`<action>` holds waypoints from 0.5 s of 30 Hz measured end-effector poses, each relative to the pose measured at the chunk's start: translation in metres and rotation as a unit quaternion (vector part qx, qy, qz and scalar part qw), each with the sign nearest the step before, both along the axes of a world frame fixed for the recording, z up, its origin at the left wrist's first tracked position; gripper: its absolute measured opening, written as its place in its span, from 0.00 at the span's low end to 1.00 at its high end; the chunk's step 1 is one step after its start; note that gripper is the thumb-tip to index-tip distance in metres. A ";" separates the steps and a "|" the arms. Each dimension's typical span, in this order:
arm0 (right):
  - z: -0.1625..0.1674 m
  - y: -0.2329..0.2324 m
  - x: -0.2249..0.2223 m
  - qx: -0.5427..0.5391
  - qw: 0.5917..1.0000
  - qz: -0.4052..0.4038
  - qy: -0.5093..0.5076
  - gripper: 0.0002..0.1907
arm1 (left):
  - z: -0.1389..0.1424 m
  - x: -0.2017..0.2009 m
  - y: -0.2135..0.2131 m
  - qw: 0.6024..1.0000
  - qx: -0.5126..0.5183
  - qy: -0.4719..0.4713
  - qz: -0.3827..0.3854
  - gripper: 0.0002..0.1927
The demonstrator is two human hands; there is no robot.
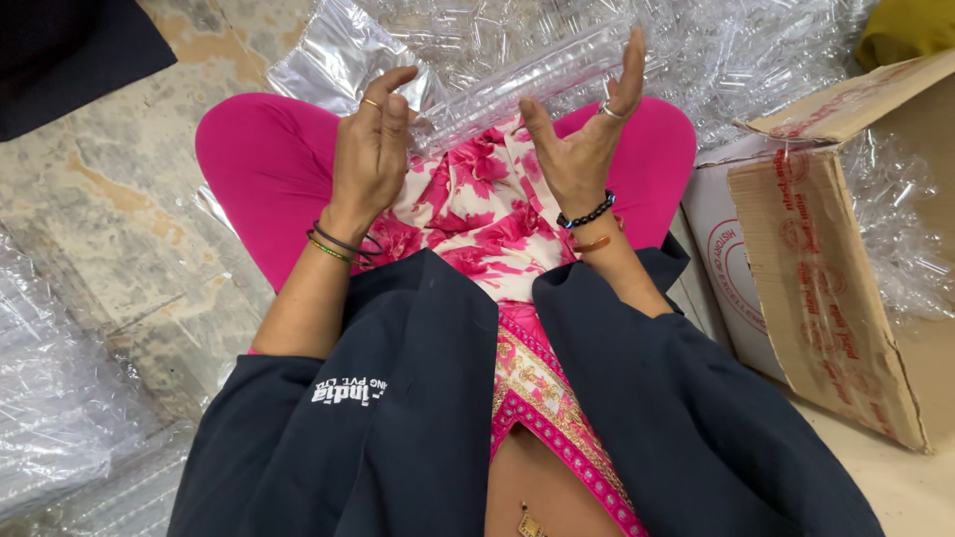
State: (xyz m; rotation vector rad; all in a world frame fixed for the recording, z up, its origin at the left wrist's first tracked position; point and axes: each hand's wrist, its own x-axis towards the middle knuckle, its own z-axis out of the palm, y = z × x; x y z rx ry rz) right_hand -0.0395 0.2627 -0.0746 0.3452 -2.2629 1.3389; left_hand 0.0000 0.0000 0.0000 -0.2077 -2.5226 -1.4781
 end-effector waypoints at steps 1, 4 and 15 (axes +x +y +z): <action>0.003 -0.001 0.000 0.008 1.000 0.004 0.010 0.64 | 0.000 0.001 0.000 1.000 0.003 0.000 -0.002 0.27; 0.012 -0.006 0.000 0.064 0.995 0.010 0.072 0.74 | -0.001 0.001 0.002 1.000 -0.016 0.021 -0.008 0.29; -0.003 0.020 0.035 0.320 0.943 0.026 -0.086 0.48 | -0.069 0.013 0.011 0.966 -0.235 0.037 -0.099 0.27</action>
